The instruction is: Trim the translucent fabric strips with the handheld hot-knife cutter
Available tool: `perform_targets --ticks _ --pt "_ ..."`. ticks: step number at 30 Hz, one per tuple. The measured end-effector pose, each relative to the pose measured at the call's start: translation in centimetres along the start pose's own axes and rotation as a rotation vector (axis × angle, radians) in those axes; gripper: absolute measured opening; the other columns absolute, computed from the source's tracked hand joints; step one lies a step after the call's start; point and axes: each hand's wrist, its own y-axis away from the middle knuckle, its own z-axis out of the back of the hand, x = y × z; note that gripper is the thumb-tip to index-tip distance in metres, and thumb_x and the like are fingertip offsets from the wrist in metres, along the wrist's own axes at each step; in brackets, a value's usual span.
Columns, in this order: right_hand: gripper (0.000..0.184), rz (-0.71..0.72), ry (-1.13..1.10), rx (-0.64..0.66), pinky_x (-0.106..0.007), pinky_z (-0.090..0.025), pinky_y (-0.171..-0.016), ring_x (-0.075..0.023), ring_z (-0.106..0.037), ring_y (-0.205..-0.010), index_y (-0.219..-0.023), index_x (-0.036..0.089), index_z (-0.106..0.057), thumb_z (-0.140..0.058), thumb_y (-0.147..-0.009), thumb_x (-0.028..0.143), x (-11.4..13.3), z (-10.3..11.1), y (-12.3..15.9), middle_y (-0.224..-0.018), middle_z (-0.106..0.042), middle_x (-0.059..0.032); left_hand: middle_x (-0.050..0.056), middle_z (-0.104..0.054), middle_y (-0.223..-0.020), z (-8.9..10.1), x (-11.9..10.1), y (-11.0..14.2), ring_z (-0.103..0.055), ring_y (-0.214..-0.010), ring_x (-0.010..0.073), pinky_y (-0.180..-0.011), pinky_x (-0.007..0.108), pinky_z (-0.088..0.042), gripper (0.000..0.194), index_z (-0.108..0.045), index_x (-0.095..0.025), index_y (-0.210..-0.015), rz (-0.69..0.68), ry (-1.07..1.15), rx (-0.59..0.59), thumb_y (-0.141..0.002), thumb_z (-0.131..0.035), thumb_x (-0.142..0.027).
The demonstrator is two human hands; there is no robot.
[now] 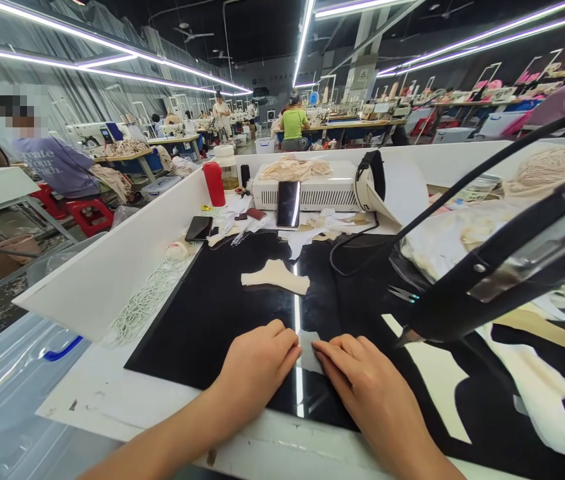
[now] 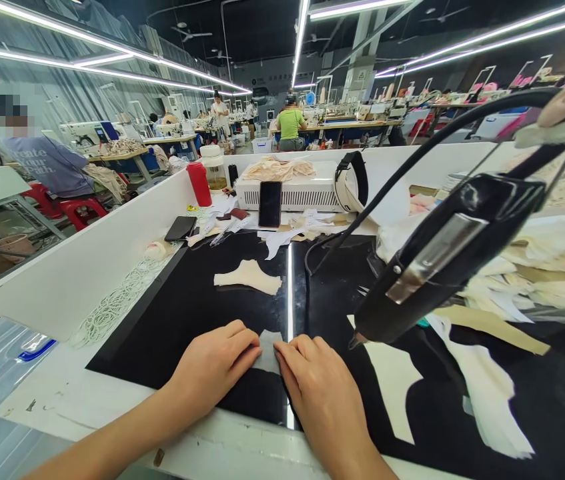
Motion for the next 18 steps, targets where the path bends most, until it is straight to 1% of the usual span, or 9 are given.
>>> perform_targets --ticks 3,5,7,9,14,18 --pt "0.033 -0.002 0.001 -0.009 -0.035 -0.044 -0.062 -0.0197 -0.059 -0.07 -0.109 0.019 -0.072 -0.04 -0.11 0.025 0.15 0.01 -0.11 -0.082 -0.067 -0.0051 0.003 -0.065 -0.088 0.12 -0.2 0.13 -0.062 -0.08 0.021 -0.073 0.036 -0.052 0.025 -0.067 -0.018 -0.095 -0.122 -0.056 -0.105 -0.108 -0.046 -0.022" --pt "0.034 -0.001 0.005 -0.015 -0.035 -0.044 -0.062 -0.0196 -0.059 -0.07 -0.106 0.019 -0.073 -0.04 -0.11 0.024 0.25 0.02 -0.2 -0.081 -0.067 -0.005 0.004 -0.068 -0.092 0.15 -0.4 0.16 -0.064 -0.086 0.021 -0.08 0.037 -0.055 0.026 -0.066 -0.017 -0.097 -0.221 -0.028 -0.161 -0.109 -0.044 -0.02" --pt "0.036 0.003 0.013 -0.024 -0.035 -0.044 -0.062 -0.0192 -0.059 -0.069 -0.099 0.02 -0.072 -0.038 -0.11 0.024 0.32 0.0 -0.28 -0.08 -0.066 -0.0049 0.005 -0.071 -0.097 0.07 -0.63 0.13 -0.066 -0.093 0.0202 -0.087 0.037 -0.057 0.025 -0.066 -0.016 -0.1 -0.307 0.018 -0.191 -0.109 -0.043 -0.019" --pt "0.038 0.009 0.019 -0.036 -0.035 -0.044 -0.062 -0.0187 -0.059 -0.068 -0.095 0.02 -0.071 -0.037 -0.11 0.023 0.33 -0.04 -0.32 -0.078 -0.066 -0.0046 0.006 -0.074 -0.104 -0.08 -0.82 0.04 -0.069 -0.098 0.0195 -0.093 0.035 -0.058 0.025 -0.066 -0.014 -0.104 -0.362 0.046 -0.2 -0.11 -0.042 -0.018" --pt "0.038 0.006 0.031 -0.043 -0.035 -0.045 -0.063 -0.0188 -0.059 -0.068 -0.1 0.019 -0.072 -0.035 -0.11 0.024 0.19 -0.17 -0.3 -0.079 -0.067 -0.0049 0.007 -0.076 -0.111 -0.3 -0.9 -0.12 -0.071 -0.104 0.0201 -0.1 0.035 -0.058 0.025 -0.067 -0.014 -0.107 -0.378 0.045 -0.205 -0.11 -0.044 -0.023" --pt "0.04 0.012 0.048 -0.029 -0.034 -0.045 -0.063 -0.0184 -0.059 -0.068 -0.099 0.019 -0.072 -0.034 -0.111 0.026 0.15 -0.23 -0.28 -0.08 -0.067 -0.0052 0.008 -0.077 -0.114 -0.19 -0.8 -0.07 -0.072 -0.109 0.0203 -0.103 0.036 -0.058 0.028 -0.067 -0.014 -0.111 -0.376 0.022 -0.207 -0.111 -0.042 -0.026"
